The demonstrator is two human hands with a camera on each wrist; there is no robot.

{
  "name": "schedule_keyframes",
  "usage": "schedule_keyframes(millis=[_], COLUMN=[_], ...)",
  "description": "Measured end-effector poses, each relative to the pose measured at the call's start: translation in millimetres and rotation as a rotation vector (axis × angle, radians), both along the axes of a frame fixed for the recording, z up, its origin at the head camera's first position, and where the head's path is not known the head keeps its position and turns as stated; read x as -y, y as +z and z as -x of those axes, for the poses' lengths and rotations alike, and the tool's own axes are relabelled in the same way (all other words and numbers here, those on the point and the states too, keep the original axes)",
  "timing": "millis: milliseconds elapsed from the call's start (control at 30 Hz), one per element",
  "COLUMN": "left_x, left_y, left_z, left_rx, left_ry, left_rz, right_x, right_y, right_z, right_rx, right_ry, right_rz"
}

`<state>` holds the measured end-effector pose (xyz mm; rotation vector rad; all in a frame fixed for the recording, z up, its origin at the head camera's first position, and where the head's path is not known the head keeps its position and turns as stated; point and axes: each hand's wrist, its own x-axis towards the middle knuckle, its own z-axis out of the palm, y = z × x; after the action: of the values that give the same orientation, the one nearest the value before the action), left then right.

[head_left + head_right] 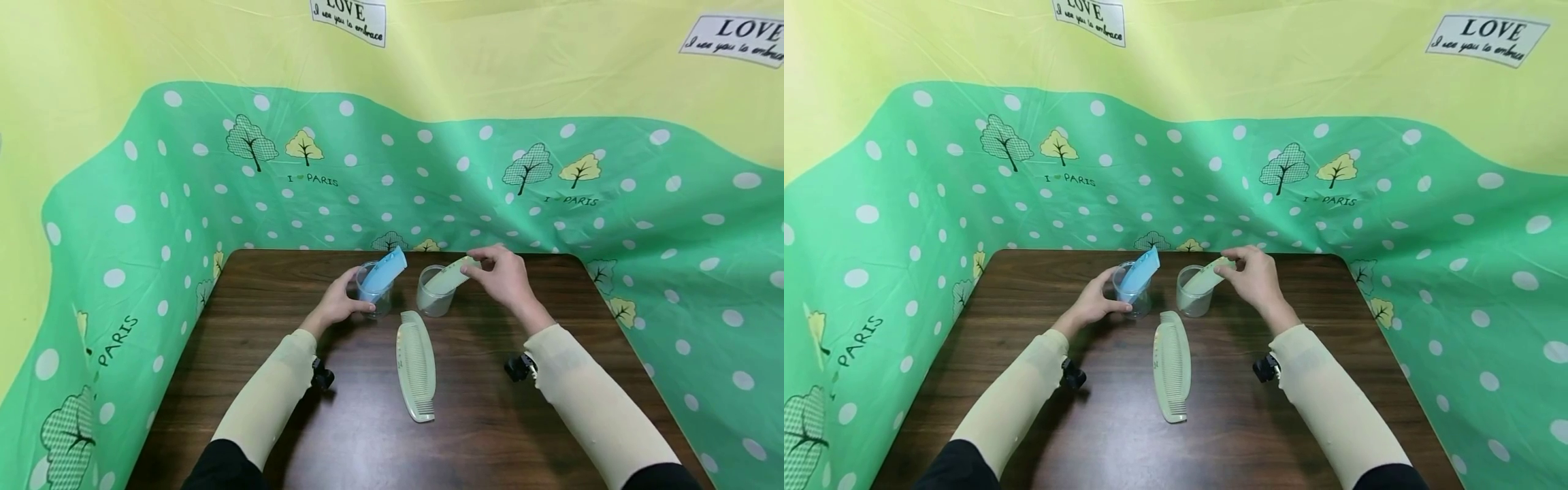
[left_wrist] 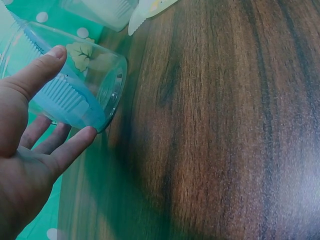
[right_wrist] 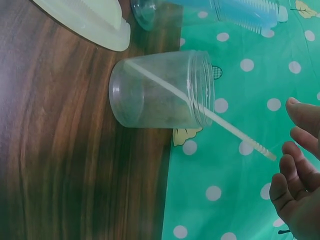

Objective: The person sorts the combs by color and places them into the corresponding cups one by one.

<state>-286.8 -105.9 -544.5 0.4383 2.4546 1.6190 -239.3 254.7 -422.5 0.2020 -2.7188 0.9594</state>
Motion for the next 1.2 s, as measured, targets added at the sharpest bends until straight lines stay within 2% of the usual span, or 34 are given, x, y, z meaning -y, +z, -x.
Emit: schedule_keyframes(millis=[500, 933, 1200], left_x=[0.9, 0.0, -0.1], left_y=[-0.8, 1.7, 0.8], left_z=[0.7, 2.4, 2.5], left_rx=[0.0, -0.001, 0.006], left_ry=[-0.007, -0.015, -0.013], left_rz=[-0.004, 0.016, 0.001], right_x=[18.3, 35.7, 47.7], right_y=[-11.4, -39.7, -57.8], right_z=[-17.3, -24.5, -28.9], right_rx=[-0.013, 0.062, 0.102], right_ry=[0.089, 0.161, 0.195], right_rz=[0.012, 0.026, 0.076])
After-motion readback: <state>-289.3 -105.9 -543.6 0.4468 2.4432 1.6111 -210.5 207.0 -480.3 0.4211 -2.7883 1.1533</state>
